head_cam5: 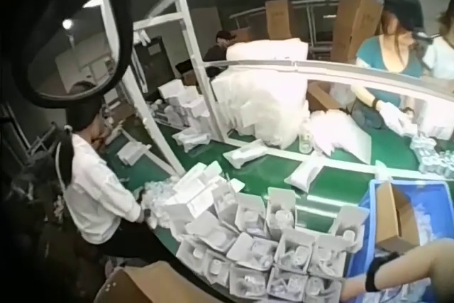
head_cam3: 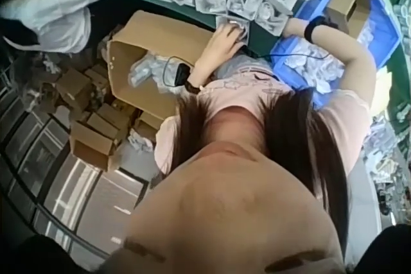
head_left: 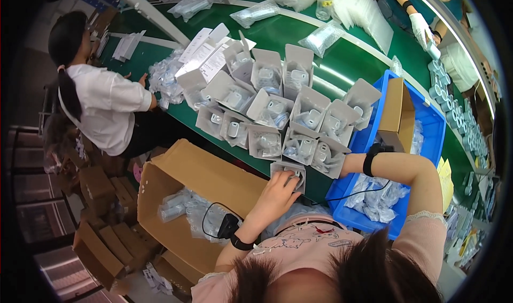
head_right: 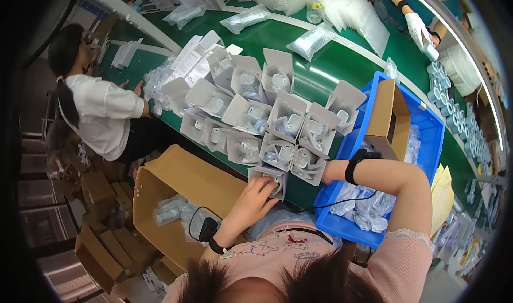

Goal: The person moves a blue bin and a cardboard box, then takes a wrapped device from a large box and places it inside a white box. They fold the white box closed and set it on the green table.

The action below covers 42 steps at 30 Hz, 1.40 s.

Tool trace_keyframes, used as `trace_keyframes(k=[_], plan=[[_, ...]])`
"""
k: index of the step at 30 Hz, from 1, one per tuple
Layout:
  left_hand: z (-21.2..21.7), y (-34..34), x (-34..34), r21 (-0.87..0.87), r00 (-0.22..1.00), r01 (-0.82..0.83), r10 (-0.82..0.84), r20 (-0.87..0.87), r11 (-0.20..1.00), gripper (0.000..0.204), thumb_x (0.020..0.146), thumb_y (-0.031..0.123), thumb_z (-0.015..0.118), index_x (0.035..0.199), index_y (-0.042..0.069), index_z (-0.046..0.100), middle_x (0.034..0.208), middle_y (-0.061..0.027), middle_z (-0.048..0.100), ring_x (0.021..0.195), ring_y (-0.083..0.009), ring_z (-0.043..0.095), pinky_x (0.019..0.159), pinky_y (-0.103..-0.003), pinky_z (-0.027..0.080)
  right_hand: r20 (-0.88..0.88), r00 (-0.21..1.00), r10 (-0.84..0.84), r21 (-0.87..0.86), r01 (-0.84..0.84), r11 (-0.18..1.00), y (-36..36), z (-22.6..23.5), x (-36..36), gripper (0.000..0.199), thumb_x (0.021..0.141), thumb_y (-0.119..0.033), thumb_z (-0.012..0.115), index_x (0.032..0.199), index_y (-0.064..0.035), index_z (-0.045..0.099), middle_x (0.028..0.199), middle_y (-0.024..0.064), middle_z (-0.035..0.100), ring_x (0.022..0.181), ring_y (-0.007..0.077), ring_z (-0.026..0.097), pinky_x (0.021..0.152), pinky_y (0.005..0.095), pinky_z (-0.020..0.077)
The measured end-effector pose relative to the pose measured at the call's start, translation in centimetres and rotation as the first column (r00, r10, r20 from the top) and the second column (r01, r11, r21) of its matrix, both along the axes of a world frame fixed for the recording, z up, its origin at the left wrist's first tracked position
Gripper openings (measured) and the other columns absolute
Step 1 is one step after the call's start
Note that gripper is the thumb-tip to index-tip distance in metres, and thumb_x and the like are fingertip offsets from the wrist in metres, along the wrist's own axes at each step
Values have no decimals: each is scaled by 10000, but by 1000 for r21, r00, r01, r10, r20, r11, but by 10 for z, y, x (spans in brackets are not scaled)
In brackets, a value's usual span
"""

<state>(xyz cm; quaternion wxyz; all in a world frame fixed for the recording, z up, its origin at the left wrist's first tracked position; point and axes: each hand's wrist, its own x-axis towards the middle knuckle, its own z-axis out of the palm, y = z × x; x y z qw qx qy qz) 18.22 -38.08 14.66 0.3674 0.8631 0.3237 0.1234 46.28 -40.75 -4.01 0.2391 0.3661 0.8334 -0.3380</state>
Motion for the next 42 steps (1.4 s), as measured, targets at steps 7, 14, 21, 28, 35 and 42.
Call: trace_keyframes(k=[7, 14, 21, 28, 35, 42], plan=[[74, 31, -55, 102, 981, -67, 47, 188, 993, 314, 723, 90, 651, 1012, 12, 558, 1083, -140, 545, 953, -295, 550, 808, -347, 457, -211, 975, -71, 246, 124, 961, 7, 90, -8, 314, 674, -243, 655, 931, -70, 602, 888, 133, 623, 842, 302, 597, 709, 394, 489], [79, 279, -198, 447, 499, -819, 833, 241, 361, 361, 763, 272, 624, 992, -1, 566, 943, -181, 615, 864, -286, 604, 748, -352, 462, -393, 678, -621, 87, 700, 709, -27, 230, -2, 153, 684, -112, 656, 750, -4, 571, 767, 102, 560, 737, 230, 570, 624, 324, 454], [-85, 436, -160, 274, 660, -742, 739, 136, 612, 801, 628, 546, 686, 1125, -60, 520, 1106, -240, 553, 1063, -334, 519, 901, -350, 400, -660, -213, -721, -120, 977, -179, -100, 217, 26, 189, 665, 31, 570, 784, -66, 459, 726, -32, 417, 667, 41, 412, 567, 182, 331], [-85, 423, -173, 81, 687, -727, 723, 74, 682, 543, 575, 357, 770, 968, 5, 642, 926, -185, 638, 877, -287, 615, 776, -358, 462, -604, -325, -728, 2, 913, -409, -147, 203, 36, 193, 651, 0, 591, 824, -27, 511, 804, 32, 516, 776, 127, 500, 696, 230, 390], [74, 301, -154, 443, 406, -878, 770, 492, 180, 380, 577, 266, 776, 860, 41, 662, 826, -158, 637, 779, -319, 608, 706, -369, 468, -538, 374, -755, 415, 898, 149, -118, 236, -7, 389, 676, -48, 628, 1058, -13, 564, 1188, 143, 516, 1114, 295, 487, 927, 339, 369], [164, 4, -79, 285, 493, -855, 507, 707, 434, 367, 601, 119, 774, 902, 8, 597, 865, -103, 551, 779, -228, 535, 770, -315, 433, -645, -510, -569, -756, 314, 575, -43, 294, -173, 932, 692, -300, 705, 1386, -63, 131, 1307, 153, 379, 1205, 260, 387, 954, 356, 334]])
